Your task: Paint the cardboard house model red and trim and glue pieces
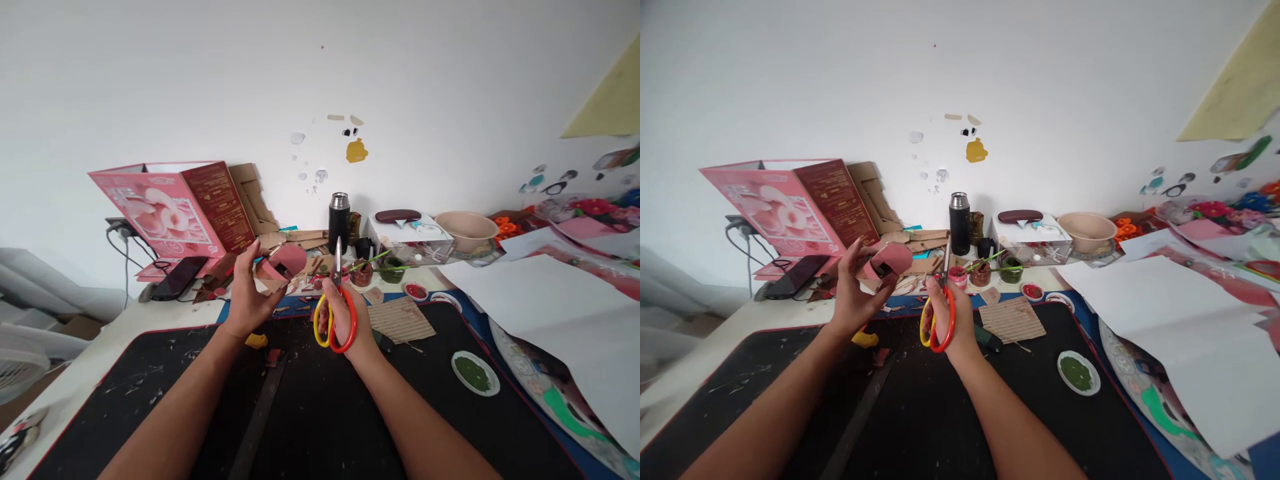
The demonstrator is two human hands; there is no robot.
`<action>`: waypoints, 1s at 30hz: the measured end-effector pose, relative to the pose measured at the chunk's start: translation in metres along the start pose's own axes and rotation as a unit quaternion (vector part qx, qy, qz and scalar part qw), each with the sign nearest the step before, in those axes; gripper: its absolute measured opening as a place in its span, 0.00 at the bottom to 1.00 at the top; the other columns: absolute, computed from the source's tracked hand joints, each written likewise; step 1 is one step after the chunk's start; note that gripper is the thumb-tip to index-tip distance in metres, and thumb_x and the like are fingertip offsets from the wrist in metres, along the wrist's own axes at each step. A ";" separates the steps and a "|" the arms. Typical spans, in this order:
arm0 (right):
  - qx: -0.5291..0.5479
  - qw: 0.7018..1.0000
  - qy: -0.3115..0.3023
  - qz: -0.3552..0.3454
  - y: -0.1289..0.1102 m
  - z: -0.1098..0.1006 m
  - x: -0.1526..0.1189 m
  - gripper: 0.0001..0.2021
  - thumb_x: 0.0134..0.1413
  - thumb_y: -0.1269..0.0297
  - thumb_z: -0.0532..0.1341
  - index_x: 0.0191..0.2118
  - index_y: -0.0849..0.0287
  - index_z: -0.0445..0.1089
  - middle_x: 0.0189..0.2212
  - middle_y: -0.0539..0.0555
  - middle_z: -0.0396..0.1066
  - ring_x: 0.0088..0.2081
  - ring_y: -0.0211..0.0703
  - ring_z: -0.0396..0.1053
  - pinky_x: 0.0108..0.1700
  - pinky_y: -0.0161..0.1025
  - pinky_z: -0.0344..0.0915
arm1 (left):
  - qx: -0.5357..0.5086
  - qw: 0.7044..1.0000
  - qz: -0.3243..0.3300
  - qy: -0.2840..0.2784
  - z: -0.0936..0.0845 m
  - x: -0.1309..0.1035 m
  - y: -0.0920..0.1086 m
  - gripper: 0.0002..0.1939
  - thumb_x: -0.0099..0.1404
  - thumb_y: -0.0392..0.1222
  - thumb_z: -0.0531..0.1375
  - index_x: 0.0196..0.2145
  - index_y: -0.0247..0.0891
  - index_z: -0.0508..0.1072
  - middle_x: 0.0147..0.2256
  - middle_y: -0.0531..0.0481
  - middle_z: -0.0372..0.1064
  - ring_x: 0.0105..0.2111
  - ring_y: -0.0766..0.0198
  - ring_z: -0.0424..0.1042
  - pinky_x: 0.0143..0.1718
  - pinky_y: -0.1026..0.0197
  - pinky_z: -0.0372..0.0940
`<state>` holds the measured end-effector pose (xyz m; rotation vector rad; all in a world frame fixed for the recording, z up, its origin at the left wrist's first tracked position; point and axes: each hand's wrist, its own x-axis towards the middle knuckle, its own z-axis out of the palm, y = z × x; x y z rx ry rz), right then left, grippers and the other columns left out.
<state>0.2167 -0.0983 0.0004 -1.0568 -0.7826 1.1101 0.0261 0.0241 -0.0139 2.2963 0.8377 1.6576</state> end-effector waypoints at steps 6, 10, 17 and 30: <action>0.024 1.000 0.005 0.003 0.001 -0.006 0.007 0.33 0.52 0.25 0.69 0.37 0.54 0.70 0.15 0.44 0.67 0.13 0.38 0.65 0.16 0.33 0.63 | -0.007 0.999 0.034 -0.029 0.000 -0.004 0.000 0.54 0.59 0.46 0.78 0.76 0.49 0.57 0.62 0.37 0.71 0.62 0.39 0.72 0.68 0.34 0.65; 0.052 0.999 -0.011 0.006 -0.001 -0.005 0.007 0.33 0.51 0.29 0.73 0.44 0.54 0.70 0.16 0.41 0.68 0.14 0.38 0.64 0.16 0.32 0.64 | -0.004 0.997 0.048 -0.053 0.002 -0.005 0.005 0.55 0.56 0.48 0.79 0.75 0.49 0.60 0.60 0.36 0.72 0.63 0.36 0.71 0.68 0.31 0.63; 0.097 0.994 -0.053 0.012 -0.005 -0.005 0.006 0.36 0.48 0.30 0.75 0.49 0.54 0.68 0.15 0.39 0.68 0.14 0.37 0.63 0.16 0.31 0.64 | -0.023 0.996 0.065 -0.054 0.005 -0.006 0.010 0.56 0.54 0.48 0.81 0.75 0.54 0.60 0.60 0.38 0.72 0.62 0.36 0.72 0.67 0.31 0.64; 0.131 0.986 -0.100 0.034 -0.003 -0.008 0.009 0.35 0.43 0.28 0.78 0.34 0.53 0.65 0.15 0.41 0.68 0.12 0.35 0.62 0.15 0.30 0.60 | 0.035 0.988 0.121 -0.087 0.005 -0.003 0.025 0.54 0.68 0.45 0.72 0.80 0.53 0.45 0.61 0.37 0.68 0.61 0.41 0.72 0.64 0.33 0.69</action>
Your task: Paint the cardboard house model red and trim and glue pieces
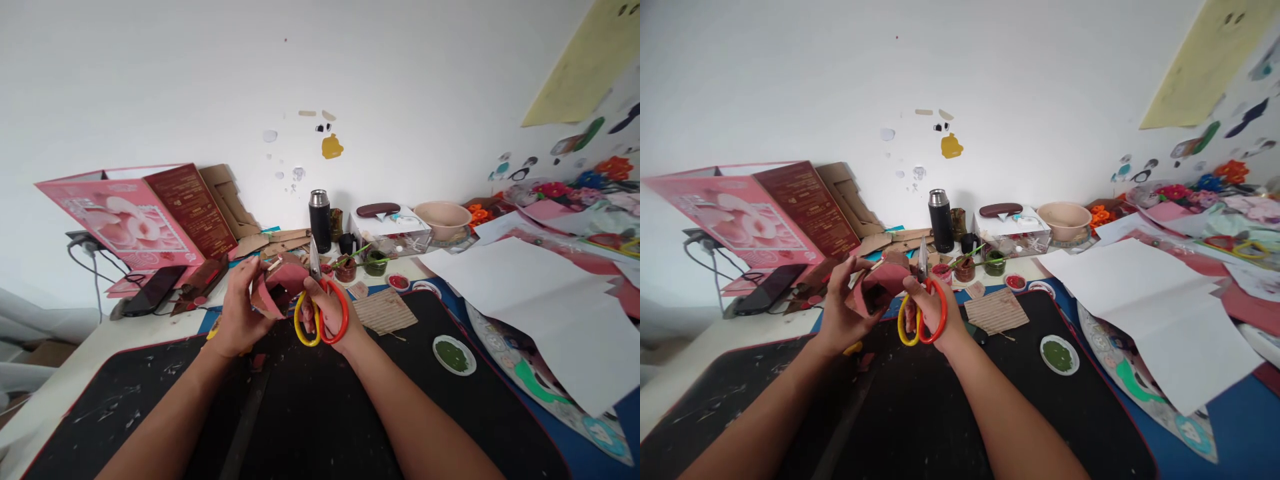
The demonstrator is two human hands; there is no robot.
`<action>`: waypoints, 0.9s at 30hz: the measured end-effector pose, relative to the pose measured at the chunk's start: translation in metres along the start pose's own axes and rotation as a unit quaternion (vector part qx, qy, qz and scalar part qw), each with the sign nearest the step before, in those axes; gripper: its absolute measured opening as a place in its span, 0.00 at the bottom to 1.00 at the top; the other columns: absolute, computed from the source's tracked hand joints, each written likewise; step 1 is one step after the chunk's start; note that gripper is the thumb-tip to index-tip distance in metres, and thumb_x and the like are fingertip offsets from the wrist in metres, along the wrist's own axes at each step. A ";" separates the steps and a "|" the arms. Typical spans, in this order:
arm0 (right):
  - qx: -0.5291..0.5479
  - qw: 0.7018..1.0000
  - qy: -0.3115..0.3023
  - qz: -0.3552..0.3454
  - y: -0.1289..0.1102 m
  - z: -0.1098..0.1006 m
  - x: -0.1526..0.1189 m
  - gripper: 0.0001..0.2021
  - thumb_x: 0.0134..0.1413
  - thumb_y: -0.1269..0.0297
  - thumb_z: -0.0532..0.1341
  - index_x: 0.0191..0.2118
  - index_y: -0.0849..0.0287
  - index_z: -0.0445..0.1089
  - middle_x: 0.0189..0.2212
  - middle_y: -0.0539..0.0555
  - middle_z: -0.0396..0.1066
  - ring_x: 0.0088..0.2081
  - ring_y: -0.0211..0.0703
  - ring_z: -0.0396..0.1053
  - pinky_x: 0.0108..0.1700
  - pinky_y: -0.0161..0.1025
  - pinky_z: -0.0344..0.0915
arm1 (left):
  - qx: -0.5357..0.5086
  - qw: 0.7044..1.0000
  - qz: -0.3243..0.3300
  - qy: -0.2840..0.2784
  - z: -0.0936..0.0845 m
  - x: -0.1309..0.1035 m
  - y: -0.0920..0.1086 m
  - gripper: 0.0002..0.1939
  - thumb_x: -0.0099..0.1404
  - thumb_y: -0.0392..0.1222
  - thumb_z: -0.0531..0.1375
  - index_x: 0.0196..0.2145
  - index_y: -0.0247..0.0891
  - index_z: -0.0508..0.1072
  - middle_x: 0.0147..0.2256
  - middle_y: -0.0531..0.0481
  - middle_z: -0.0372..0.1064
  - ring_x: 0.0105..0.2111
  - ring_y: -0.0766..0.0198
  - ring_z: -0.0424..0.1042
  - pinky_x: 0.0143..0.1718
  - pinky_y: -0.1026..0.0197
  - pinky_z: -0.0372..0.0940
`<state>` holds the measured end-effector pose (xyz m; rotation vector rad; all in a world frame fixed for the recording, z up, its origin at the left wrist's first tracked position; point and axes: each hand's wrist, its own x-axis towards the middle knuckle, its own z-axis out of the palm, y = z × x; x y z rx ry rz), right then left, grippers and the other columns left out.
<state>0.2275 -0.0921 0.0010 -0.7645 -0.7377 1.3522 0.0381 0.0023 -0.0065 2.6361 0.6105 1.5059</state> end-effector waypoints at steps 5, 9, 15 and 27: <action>-0.004 1.000 0.009 0.007 0.001 -0.006 0.006 0.37 0.41 0.26 0.77 0.24 0.56 0.65 0.14 0.44 0.66 0.13 0.33 0.62 0.15 0.30 0.60 | 0.038 0.999 0.034 -0.015 -0.002 0.009 0.004 0.55 0.67 0.41 0.72 0.81 0.52 0.46 0.61 0.36 0.69 0.60 0.38 0.73 0.62 0.34 0.70; -0.018 1.000 0.010 0.004 0.003 -0.008 0.009 0.37 0.43 0.26 0.76 0.22 0.56 0.64 0.13 0.45 0.64 0.13 0.33 0.62 0.14 0.30 0.59 | 0.067 0.995 0.047 -0.057 -0.010 0.014 0.004 0.56 0.66 0.36 0.70 0.81 0.51 0.45 0.62 0.35 0.70 0.62 0.36 0.71 0.65 0.32 0.67; -0.045 0.999 0.015 -0.006 0.010 -0.008 0.010 0.35 0.42 0.26 0.77 0.34 0.54 0.68 0.13 0.41 0.64 0.11 0.35 0.59 0.13 0.30 0.59 | 0.060 0.982 0.069 -0.164 -0.037 0.019 0.012 0.56 0.68 0.30 0.65 0.83 0.49 0.40 0.65 0.33 0.70 0.64 0.38 0.71 0.68 0.33 0.66; -0.175 0.985 -0.008 0.002 0.009 0.006 0.023 0.31 0.51 0.30 0.74 0.39 0.52 0.68 0.15 0.42 0.68 0.13 0.39 0.63 0.15 0.34 0.62 | -0.181 0.923 -0.210 -0.268 -0.103 0.045 -0.011 0.29 0.78 0.42 0.56 0.74 0.47 0.68 0.65 0.42 0.77 0.68 0.47 0.73 0.69 0.44 0.69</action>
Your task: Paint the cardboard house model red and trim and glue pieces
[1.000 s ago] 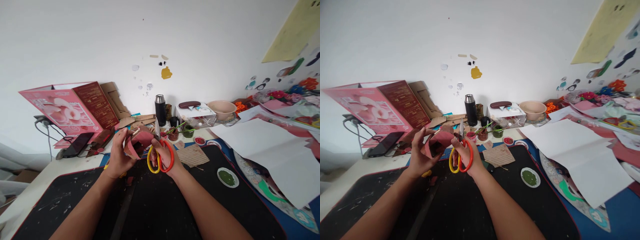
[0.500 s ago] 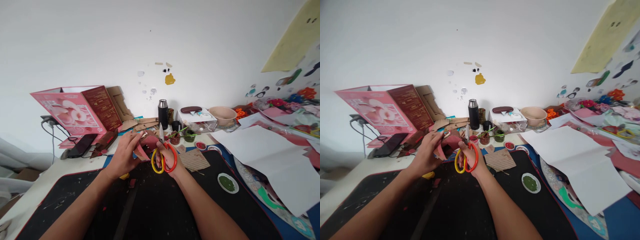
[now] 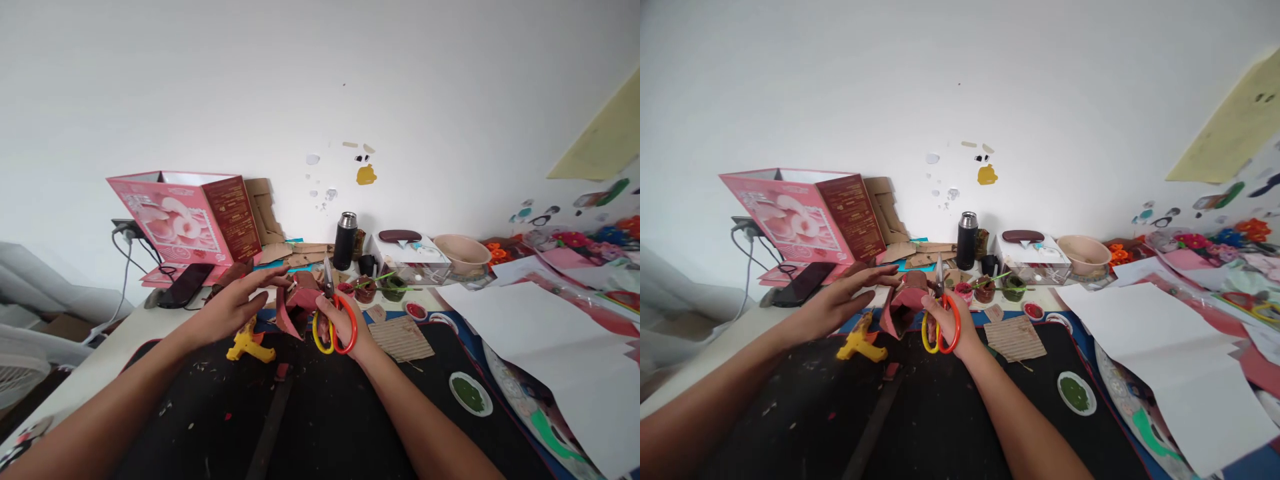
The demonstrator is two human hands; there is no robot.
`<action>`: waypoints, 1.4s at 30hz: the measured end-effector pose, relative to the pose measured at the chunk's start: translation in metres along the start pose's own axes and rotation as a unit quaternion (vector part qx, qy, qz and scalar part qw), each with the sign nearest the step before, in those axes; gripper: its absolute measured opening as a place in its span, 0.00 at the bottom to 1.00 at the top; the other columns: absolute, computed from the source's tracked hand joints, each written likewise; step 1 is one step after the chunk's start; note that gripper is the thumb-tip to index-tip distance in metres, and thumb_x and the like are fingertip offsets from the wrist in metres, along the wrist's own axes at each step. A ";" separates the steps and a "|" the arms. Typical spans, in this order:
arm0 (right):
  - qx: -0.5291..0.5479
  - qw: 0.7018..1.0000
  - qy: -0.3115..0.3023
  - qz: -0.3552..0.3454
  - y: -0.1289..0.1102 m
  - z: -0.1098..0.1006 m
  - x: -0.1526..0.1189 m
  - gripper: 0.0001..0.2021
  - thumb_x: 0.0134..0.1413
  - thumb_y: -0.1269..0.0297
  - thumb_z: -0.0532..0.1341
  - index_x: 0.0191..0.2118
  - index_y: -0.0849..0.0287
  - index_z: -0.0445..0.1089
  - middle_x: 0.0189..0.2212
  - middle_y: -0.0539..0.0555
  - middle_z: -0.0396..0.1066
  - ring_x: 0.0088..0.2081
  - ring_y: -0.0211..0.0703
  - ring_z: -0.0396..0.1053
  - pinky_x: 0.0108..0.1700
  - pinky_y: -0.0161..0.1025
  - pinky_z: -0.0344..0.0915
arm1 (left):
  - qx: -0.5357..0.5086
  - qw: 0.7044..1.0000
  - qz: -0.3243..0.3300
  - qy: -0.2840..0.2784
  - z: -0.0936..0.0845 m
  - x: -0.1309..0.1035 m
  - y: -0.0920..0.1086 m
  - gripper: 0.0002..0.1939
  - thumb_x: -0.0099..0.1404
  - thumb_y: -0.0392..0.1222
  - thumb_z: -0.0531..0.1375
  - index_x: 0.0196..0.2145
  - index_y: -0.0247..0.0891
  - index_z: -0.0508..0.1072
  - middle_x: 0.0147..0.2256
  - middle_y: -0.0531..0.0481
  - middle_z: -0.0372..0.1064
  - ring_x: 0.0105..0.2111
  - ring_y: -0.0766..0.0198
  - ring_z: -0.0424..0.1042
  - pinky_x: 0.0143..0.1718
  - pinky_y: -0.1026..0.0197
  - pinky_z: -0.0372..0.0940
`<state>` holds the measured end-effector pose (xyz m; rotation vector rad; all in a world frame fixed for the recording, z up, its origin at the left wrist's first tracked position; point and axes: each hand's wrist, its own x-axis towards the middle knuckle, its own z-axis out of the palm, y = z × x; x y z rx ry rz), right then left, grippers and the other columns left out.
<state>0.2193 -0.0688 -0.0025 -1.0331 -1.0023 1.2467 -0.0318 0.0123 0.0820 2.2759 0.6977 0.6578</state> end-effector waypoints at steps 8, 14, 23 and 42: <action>-0.137 0.990 -0.001 0.008 -0.004 0.008 0.050 0.28 0.53 0.33 0.74 0.36 0.51 0.67 0.15 0.42 0.67 0.14 0.43 0.67 0.17 0.36 0.65 | -0.207 0.970 -0.122 0.038 0.003 0.036 -0.053 0.39 0.69 0.61 0.68 0.70 0.40 0.71 0.58 0.38 0.83 0.59 0.43 0.81 0.64 0.41 0.73; -0.225 0.974 -0.005 0.002 0.006 0.017 0.072 0.25 0.58 0.35 0.72 0.36 0.51 0.65 0.17 0.43 0.68 0.16 0.43 0.69 0.19 0.35 0.64 | -0.241 0.953 -0.165 0.075 0.009 0.046 -0.091 0.39 0.58 0.61 0.75 0.62 0.40 0.78 0.57 0.39 0.83 0.61 0.40 0.79 0.65 0.38 0.71; -0.304 0.952 -0.015 -0.020 0.012 0.035 0.074 0.15 0.62 0.48 0.73 0.40 0.52 0.74 0.21 0.45 0.71 0.20 0.43 0.71 0.25 0.36 0.63 | -0.267 0.940 -0.186 0.104 0.020 0.044 -0.128 0.36 0.57 0.62 0.76 0.55 0.36 0.80 0.51 0.36 0.84 0.54 0.41 0.82 0.61 0.37 0.72; -0.132 0.990 0.007 0.056 0.000 0.026 0.000 0.27 0.57 0.35 0.70 0.43 0.56 0.73 0.16 0.41 0.66 0.14 0.37 0.63 0.17 0.32 0.63 | -0.250 0.928 -0.205 0.184 0.005 0.031 -0.120 0.32 0.50 0.58 0.79 0.47 0.37 0.84 0.43 0.40 0.85 0.50 0.43 0.81 0.61 0.40 0.71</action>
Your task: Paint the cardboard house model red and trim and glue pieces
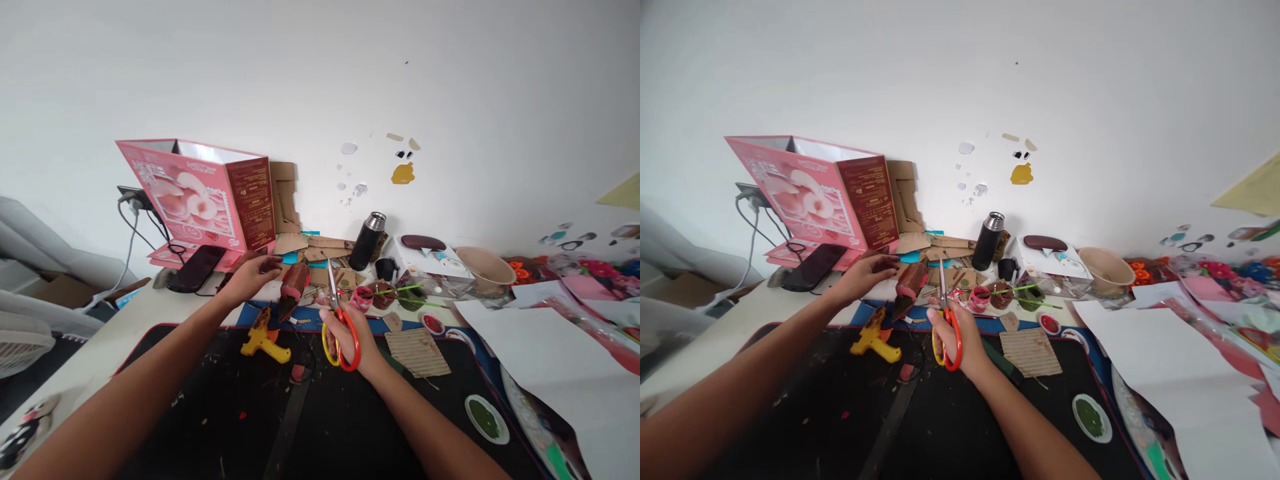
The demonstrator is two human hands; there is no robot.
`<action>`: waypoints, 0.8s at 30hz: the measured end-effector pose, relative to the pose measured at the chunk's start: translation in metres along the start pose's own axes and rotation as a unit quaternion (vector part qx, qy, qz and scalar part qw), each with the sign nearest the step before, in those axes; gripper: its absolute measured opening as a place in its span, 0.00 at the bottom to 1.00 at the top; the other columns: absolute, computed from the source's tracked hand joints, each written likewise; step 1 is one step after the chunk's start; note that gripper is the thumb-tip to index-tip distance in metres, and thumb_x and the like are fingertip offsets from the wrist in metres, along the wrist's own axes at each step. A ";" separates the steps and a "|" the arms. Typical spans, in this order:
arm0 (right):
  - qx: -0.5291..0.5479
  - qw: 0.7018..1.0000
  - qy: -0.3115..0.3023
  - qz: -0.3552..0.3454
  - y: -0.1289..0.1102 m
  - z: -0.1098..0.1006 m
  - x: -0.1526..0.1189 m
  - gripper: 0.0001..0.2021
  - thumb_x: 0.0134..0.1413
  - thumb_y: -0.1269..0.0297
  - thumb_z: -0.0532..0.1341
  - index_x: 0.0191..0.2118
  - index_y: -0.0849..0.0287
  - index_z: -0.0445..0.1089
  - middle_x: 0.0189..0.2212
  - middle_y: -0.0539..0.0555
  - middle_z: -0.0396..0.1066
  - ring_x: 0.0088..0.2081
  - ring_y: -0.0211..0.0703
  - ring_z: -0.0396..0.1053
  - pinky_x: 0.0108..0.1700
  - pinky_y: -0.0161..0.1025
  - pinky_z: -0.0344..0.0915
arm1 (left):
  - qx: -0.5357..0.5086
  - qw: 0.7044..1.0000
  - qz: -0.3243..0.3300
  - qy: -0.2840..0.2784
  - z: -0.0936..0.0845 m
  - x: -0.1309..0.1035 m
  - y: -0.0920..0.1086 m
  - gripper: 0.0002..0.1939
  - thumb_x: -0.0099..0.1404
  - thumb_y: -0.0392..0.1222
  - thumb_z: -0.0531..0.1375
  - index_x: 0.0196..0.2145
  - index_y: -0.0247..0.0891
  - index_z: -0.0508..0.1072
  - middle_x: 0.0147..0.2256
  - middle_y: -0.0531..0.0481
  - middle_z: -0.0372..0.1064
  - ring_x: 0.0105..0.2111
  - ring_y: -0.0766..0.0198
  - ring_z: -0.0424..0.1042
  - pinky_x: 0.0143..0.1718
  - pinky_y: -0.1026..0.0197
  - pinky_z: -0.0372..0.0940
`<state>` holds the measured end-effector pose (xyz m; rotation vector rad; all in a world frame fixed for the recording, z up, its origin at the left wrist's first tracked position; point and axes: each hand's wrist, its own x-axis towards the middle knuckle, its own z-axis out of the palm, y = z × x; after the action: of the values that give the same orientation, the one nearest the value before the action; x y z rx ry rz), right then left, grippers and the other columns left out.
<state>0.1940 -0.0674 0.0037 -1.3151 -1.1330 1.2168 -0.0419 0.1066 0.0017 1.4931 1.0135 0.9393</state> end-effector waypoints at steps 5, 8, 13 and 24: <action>0.024 0.999 0.036 0.025 0.017 -0.019 -0.023 0.30 0.56 0.31 0.70 0.43 0.56 0.74 0.16 0.42 0.65 0.14 0.39 0.64 0.17 0.34 0.64 | -0.109 0.994 0.008 0.010 -0.003 -0.039 0.031 0.40 0.65 0.74 0.65 0.58 0.36 0.80 0.58 0.30 0.81 0.61 0.40 0.78 0.65 0.37 0.70; 0.049 0.997 0.050 0.039 0.032 -0.025 -0.031 0.34 0.53 0.28 0.70 0.45 0.58 0.74 0.16 0.43 0.65 0.13 0.39 0.62 0.17 0.35 0.62 | -0.345 0.938 -0.001 -0.033 0.004 -0.064 0.055 0.44 0.70 0.77 0.58 0.62 0.35 0.78 0.71 0.30 0.68 0.73 0.40 0.65 0.72 0.37 0.64; 0.018 0.999 0.030 0.036 0.047 -0.022 -0.041 0.34 0.57 0.29 0.68 0.49 0.58 0.76 0.16 0.43 0.66 0.14 0.41 0.64 0.18 0.36 0.64 | -0.384 0.922 -0.016 -0.045 0.017 -0.076 0.074 0.38 0.75 0.72 0.55 0.61 0.35 0.80 0.72 0.33 0.68 0.76 0.42 0.62 0.72 0.38 0.64; -0.008 1.000 0.012 0.025 0.055 -0.024 -0.041 0.29 0.63 0.33 0.65 0.50 0.58 0.76 0.17 0.44 0.67 0.16 0.41 0.66 0.20 0.35 0.64 | -0.262 0.962 -0.010 0.079 0.014 -0.073 0.032 0.20 0.60 0.58 0.76 0.37 0.38 0.83 0.29 0.45 0.82 0.31 0.54 0.80 0.40 0.51 0.77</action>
<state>0.2159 -0.1145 -0.0472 -1.3737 -1.1019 1.2276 -0.0494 0.0301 0.0278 0.9750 0.8039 1.2167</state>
